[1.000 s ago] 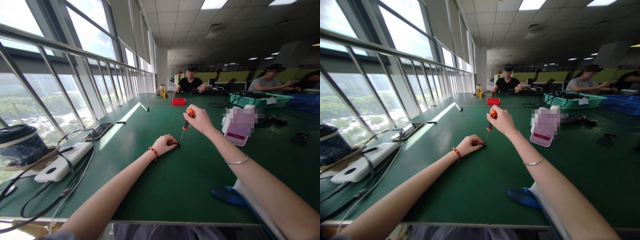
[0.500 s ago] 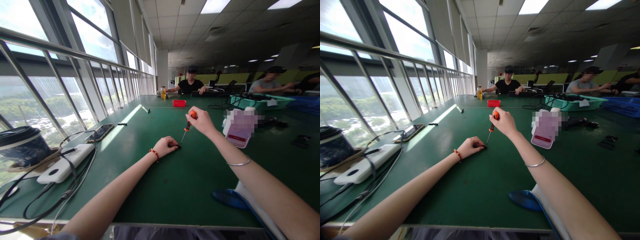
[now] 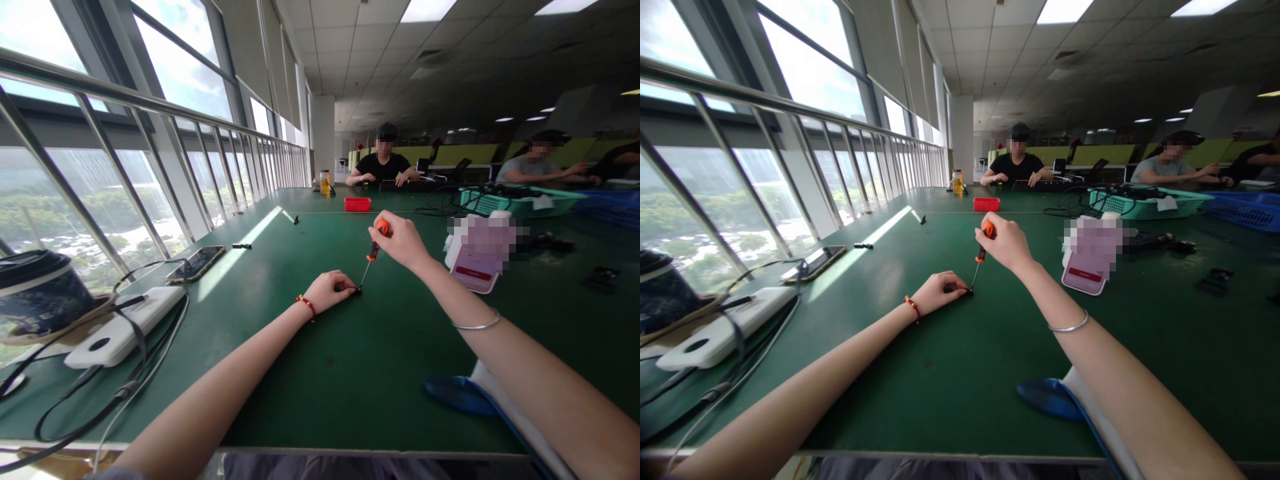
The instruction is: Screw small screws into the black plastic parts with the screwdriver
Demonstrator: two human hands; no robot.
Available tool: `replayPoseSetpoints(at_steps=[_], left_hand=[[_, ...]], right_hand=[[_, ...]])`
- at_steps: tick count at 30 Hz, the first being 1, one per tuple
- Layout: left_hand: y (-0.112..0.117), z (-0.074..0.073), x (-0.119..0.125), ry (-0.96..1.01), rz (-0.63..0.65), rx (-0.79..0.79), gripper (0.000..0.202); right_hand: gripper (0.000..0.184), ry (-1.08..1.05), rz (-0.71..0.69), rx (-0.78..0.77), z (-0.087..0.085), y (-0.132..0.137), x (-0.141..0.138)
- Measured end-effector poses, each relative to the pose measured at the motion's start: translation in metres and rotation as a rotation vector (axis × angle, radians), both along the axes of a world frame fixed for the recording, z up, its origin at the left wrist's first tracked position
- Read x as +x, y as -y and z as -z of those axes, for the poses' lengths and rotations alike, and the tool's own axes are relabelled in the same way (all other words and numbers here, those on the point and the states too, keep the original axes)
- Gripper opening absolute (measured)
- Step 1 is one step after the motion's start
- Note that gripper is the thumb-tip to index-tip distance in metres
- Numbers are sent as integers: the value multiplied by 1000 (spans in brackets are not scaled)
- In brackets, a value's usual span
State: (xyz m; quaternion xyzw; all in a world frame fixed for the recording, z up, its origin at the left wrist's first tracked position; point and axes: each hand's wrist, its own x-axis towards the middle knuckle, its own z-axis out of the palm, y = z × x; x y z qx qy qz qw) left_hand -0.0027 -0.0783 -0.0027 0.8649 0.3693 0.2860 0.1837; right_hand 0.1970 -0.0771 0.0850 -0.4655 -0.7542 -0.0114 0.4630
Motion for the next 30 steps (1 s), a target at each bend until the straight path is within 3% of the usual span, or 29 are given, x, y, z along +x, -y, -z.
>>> replayPoseSetpoints(at_steps=[17,23,28,30], left_hand=[[0,0,0,0,2,-1,17],[-1,0,0,2,13,-8,15],[-1,0,0,2,3,-17,14],[-1,1,0,0,1,-17,14]], right_hand=[[15,18,-5,-30,-1,3,-3],[32,60,13,-49,-8,6,-2],[16,108,-55,-232,-21,10,4],[17,133,-77,-316,-25,12,6]])
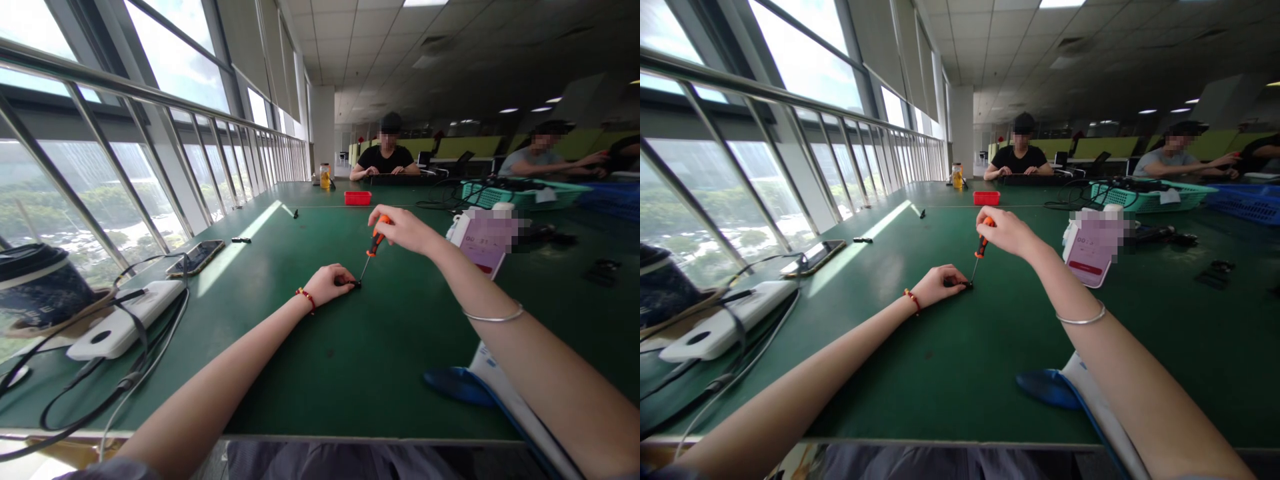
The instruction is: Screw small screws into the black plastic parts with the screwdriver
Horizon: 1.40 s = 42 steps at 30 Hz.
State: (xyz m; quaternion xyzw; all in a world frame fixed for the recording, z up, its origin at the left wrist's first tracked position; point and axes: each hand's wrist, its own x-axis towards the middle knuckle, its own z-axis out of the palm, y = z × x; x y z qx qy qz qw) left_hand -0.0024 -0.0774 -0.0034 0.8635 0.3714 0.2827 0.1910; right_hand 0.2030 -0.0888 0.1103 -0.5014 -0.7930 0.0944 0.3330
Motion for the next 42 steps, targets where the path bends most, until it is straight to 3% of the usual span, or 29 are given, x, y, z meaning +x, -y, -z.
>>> replayPoseSetpoints(at_steps=[5,9,12,16,21,24,27,31,35,38,42], left_hand=[[0,0,0,-4,-7,9,16],[1,-1,0,-11,-6,9,16],[1,-1,0,-14,-8,8,16],[1,-1,0,-9,-5,4,15],[1,-1,0,11,2,-16,17],[1,0,0,19,2,-27,16],[1,0,0,29,2,-39,16],[1,0,1,34,-4,-46,16],[1,0,1,44,-6,-52,15],[1,-1,1,45,-9,-59,15],[2,-1,1,45,-10,-59,16]], right_hand=[[34,119,102,26,-4,3,1],[19,85,62,15,-5,5,-2],[21,48,22,-45,-5,6,-3],[33,100,105,36,-4,7,-5],[20,98,109,43,-5,10,-6],[24,103,109,-4,-6,10,-6],[36,141,141,58,-5,10,-6],[21,133,122,92,-6,11,-7],[25,128,88,15,-6,12,-8],[33,159,120,52,-6,12,-7],[20,150,112,58,-6,12,-8]])
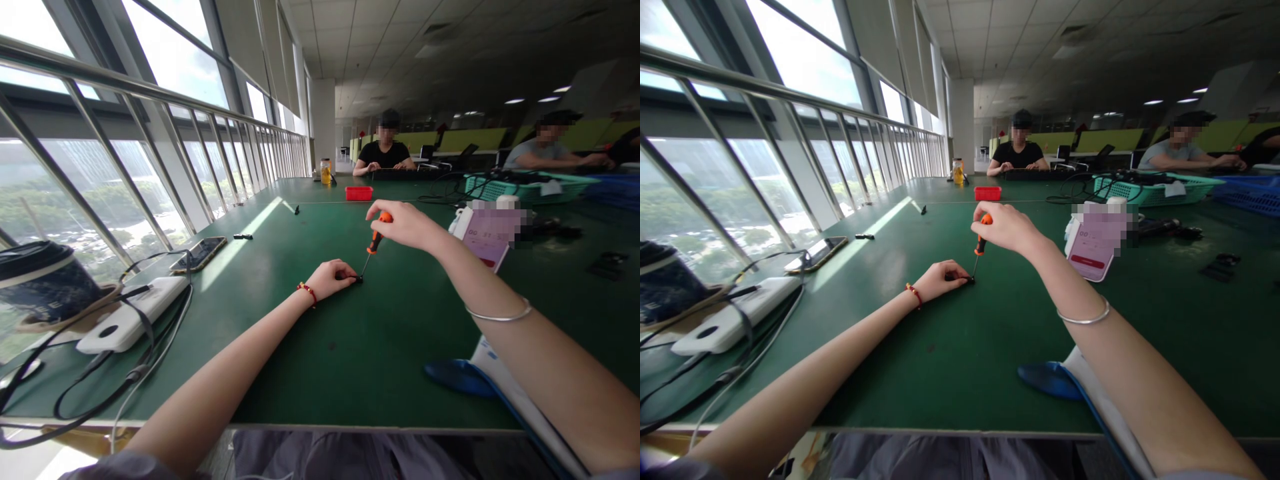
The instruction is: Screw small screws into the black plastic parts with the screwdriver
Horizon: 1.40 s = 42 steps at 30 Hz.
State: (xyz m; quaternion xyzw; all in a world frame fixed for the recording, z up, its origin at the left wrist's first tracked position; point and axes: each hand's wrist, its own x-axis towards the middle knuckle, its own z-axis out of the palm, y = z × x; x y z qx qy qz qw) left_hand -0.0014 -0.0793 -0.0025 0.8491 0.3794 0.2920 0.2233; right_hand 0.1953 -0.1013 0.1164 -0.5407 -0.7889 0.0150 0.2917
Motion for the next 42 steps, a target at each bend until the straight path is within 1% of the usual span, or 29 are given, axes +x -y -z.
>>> replayPoseSetpoints(at_steps=[4,6,7,9,10,13,17,20,22,26,30,31,33,34,35,39,42], left_hand=[[0,0,0,3,4,0,16],[0,0,0,-1,8,1,15],[0,-1,0,-4,8,1,15],[0,-1,-1,-9,8,2,15],[0,-1,-1,-10,6,3,15],[0,-1,-1,-8,7,3,15],[0,-2,-1,-1,19,-20,15],[0,-3,-2,-15,21,-40,19],[0,-4,-3,-24,19,-42,21],[-1,-7,-6,-52,-3,-20,19],[0,-10,-9,-98,-11,-6,14],[0,-11,-10,-101,-8,-6,14],[-1,-11,-11,-94,1,-10,13],[-1,-11,-11,-85,5,-13,13],[-2,-10,-11,-77,8,-16,13],[-4,-7,-12,-54,12,-23,14],[-4,-6,-11,-35,8,-34,13]], right_hand=[[23,-3,-8,-25,-1,2,-1],[30,17,12,-13,-1,2,0],[30,25,22,0,-1,1,0],[21,26,19,15,0,0,1],[20,17,6,10,0,-1,1],[26,-15,-20,-30,1,-2,1],[33,10,31,-10,1,-1,0],[22,36,48,-2,0,0,1],[20,45,59,8,-1,1,1],[23,57,57,-20,-3,3,0],[38,93,132,9,-2,4,-1],[38,103,146,26,-2,4,-1],[29,102,152,47,-2,4,0],[23,90,145,44,-2,3,0],[20,73,132,30,-2,4,0],[28,33,48,-86,-5,7,-2],[38,96,100,-80,-7,9,-4]])
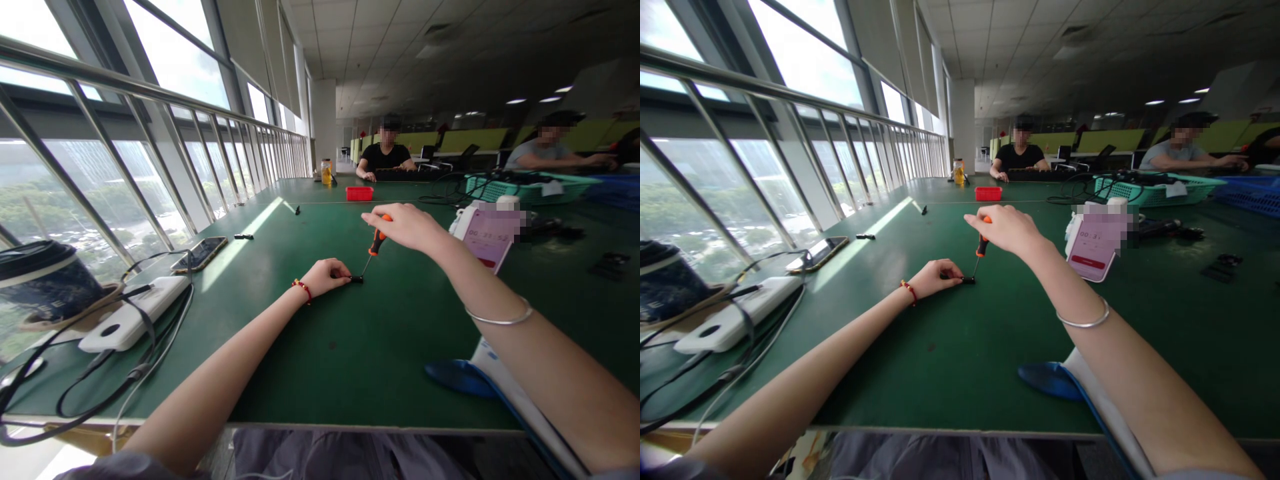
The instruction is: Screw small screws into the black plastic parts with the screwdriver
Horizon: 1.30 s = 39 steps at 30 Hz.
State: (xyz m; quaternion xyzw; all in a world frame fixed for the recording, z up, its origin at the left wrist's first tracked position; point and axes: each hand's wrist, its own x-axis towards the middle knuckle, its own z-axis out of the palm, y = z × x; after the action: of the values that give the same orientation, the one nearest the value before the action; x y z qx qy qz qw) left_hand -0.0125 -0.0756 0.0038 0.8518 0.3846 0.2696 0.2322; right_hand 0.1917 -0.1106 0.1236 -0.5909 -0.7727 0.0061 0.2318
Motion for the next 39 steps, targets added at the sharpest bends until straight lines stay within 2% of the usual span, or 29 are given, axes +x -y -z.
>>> replayPoseSetpoints(at_steps=[2,5,8,12,16,20,24,29,32,35,39], left_hand=[[0,0,1,8,-5,-9,12],[0,1,2,5,-12,-6,12],[0,3,3,7,-16,16,11],[-1,5,3,16,-14,32,10],[-1,6,3,14,-18,42,10],[-3,7,3,10,-25,56,11],[-3,8,3,-6,-26,77,11],[-2,9,3,-16,-38,92,12],[-1,9,3,-18,-45,98,12],[0,8,3,-17,-47,89,11],[1,7,3,-18,-52,77,11]], right_hand=[[37,22,14,25,0,0,0],[26,-29,-31,43,2,-3,0],[28,-67,-39,31,4,-5,0],[36,-20,20,43,5,-5,-1],[22,-45,-17,69,6,-7,-1],[27,-40,-17,63,6,-6,-2],[42,6,36,68,4,-3,-3],[22,-8,15,52,3,-2,-3],[25,10,23,35,3,-1,-4],[36,51,46,39,3,0,-5],[24,54,44,47,3,0,-4]])
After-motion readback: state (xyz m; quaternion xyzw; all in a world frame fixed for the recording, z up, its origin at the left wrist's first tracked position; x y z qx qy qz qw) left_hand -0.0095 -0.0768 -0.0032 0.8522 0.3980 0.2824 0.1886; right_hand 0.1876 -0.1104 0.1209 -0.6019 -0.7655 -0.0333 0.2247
